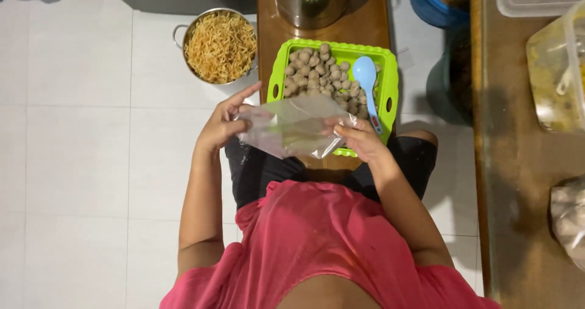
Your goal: The person uses a blue scoop to transfer food balls from a green tray into a plastic bag held in their hand.
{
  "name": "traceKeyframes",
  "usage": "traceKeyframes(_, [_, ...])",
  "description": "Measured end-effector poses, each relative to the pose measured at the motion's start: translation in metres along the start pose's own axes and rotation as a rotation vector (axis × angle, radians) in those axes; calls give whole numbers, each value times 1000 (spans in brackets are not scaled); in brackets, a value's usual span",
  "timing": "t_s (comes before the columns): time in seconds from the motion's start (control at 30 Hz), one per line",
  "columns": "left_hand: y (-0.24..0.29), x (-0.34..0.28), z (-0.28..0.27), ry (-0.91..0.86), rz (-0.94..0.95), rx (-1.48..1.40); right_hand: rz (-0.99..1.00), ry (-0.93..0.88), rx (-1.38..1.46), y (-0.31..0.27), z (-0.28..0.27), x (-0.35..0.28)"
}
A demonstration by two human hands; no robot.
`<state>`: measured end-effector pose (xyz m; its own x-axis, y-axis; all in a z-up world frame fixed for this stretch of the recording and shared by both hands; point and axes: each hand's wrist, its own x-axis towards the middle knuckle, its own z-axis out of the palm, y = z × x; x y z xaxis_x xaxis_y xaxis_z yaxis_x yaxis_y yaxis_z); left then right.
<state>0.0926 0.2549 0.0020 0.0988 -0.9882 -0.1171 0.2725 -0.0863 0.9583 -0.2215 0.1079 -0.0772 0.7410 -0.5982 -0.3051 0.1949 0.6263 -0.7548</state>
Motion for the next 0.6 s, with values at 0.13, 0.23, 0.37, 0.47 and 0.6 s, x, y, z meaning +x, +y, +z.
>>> traceKeyframes(0.13, [-35,2,-11,273,22,321,34,95,-6,-24,34,-16])
traceKeyframes(0.23, [-45,2,10,538,57,892,57,132,-18,6,4,-6])
traceKeyframes(0.37, [-75,-4,63,588,200,1306,89,163,65,32,-10,-5])
traceKeyframes(0.47, [-104,-2,96,469,292,1043,46,173,-158,14,28,-20])
traceKeyframes(0.6, [-93,-5,126,284,240,867,14,228,-341,58,-6,-10])
